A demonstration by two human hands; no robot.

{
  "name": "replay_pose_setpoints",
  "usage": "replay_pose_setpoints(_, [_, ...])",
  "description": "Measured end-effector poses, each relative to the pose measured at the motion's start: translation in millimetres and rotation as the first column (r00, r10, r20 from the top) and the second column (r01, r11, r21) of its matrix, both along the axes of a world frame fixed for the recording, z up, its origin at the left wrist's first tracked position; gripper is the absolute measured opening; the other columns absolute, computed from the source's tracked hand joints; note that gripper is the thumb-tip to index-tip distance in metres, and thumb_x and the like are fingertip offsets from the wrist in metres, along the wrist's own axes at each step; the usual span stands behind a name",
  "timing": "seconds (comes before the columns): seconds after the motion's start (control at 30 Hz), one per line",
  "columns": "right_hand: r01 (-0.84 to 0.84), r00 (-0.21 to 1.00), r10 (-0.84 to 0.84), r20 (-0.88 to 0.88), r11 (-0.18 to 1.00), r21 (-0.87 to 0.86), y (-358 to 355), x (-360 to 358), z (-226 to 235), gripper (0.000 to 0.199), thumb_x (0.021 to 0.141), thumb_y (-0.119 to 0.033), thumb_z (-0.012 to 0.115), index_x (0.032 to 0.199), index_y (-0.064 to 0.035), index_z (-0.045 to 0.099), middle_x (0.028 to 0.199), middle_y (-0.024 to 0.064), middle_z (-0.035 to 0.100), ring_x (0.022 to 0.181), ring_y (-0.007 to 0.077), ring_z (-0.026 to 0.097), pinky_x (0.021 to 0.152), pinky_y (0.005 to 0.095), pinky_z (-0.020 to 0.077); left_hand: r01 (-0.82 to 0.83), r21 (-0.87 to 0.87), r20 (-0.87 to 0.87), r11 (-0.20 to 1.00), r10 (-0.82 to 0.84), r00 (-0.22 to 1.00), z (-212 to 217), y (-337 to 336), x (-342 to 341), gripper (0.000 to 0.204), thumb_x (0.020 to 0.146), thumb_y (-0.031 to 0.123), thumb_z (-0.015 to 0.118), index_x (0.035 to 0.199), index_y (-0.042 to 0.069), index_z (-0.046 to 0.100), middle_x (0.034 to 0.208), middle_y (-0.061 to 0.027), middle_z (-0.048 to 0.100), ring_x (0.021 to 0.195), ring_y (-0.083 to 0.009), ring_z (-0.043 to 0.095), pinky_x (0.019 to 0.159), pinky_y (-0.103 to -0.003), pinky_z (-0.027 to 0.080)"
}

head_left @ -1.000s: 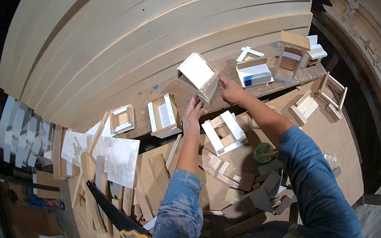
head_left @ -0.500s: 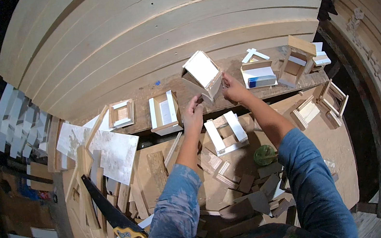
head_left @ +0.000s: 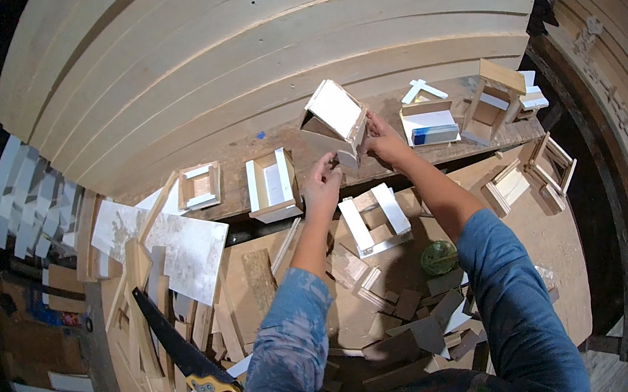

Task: The person assembles and arranges small wooden house components and blocks on a workbench, handling various pieces by hand and applying glue from a bottle.

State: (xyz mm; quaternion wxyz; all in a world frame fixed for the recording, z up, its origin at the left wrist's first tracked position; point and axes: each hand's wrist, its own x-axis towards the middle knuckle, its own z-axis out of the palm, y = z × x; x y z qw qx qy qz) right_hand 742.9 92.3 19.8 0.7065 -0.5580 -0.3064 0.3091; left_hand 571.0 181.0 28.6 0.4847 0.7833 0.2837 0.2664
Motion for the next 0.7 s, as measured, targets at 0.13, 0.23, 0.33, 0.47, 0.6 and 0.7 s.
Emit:
replay_pose_setpoints(0.13, [-0.018,1.0,0.017,0.008,1.0,0.014,1,4,-7,0.082,0.067,0.008,0.051,0.143,-0.0007,0.022,0.138,0.0166,0.042,0.113,0.023,0.049,0.085,0.0291,0.0442,0.061,-0.099,0.116,0.993,-0.049,0.992,10,-2,8,0.036,0.077,0.015,0.068,0.111,0.004,0.061,0.099,-0.0074,0.065,0.087,-0.015,0.06,0.078,-0.031,0.049])
replay_pose_setpoints(0.23, [-0.016,0.998,0.013,0.063,0.999,0.045,2,12,-16,0.083,0.066,0.007,0.052,0.143,-0.0018,0.023,0.135,0.0149,0.044,0.11,0.0221,0.05,0.083,0.0291,0.045,0.049,-0.08,0.162,0.996,-0.035,0.986,10,-6,16,0.039,0.072,0.015,0.073,0.106,0.002,0.059,0.097,-0.0078,0.065,0.086,-0.0165,0.061,0.077,-0.032,0.049])
replay_pose_setpoints(0.33, [-0.037,0.998,0.037,0.046,0.999,-0.002,2,6,-9,0.083,0.066,0.007,0.053,0.143,-0.0025,0.025,0.133,0.0136,0.046,0.111,0.0215,0.049,0.084,0.0289,0.0442,-0.023,0.076,0.1,0.997,0.015,0.995,5,-4,19,0.044,0.067,0.014,0.078,0.104,0.002,0.056,0.093,-0.0099,0.064,0.085,-0.0206,0.062,0.077,-0.033,0.05])
replay_pose_setpoints(0.47, [-0.04,0.999,0.04,0.02,0.999,-0.008,-5,-3,5,0.082,0.065,0.007,0.053,0.142,-0.0024,0.026,0.131,0.013,0.047,0.113,0.0216,0.048,0.087,0.0291,0.0428,-0.067,0.196,0.036,0.978,0.061,0.997,13,-10,23,0.048,0.062,0.018,0.081,0.099,0.002,0.055,0.092,-0.0125,0.065,0.084,-0.0248,0.063,0.077,-0.036,0.05])
replay_pose_setpoints(0.6, [-0.036,0.999,0.036,0.011,0.999,-0.026,-13,-5,15,0.082,0.065,0.006,0.054,0.142,-0.0032,0.028,0.13,0.0128,0.048,0.11,0.021,0.049,0.085,0.0287,0.0436,-0.07,0.327,0.036,0.942,0.062,0.997,16,-12,24,0.048,0.062,0.021,0.08,0.097,0.002,0.054,0.089,-0.0133,0.065,0.083,-0.0273,0.065,0.075,-0.037,0.051])
replay_pose_setpoints(0.7, [-0.037,0.999,0.04,0.031,0.994,-0.104,-10,-7,18,0.082,0.066,0.004,0.056,0.142,-0.0029,0.027,0.129,0.0135,0.049,0.108,0.0211,0.05,0.084,0.0288,0.044,-0.081,0.345,0.016,0.935,0.081,0.997,11,-5,23,0.048,0.062,0.023,0.078,0.098,0.003,0.054,0.088,-0.0137,0.066,0.082,-0.0283,0.065,0.074,-0.038,0.051])
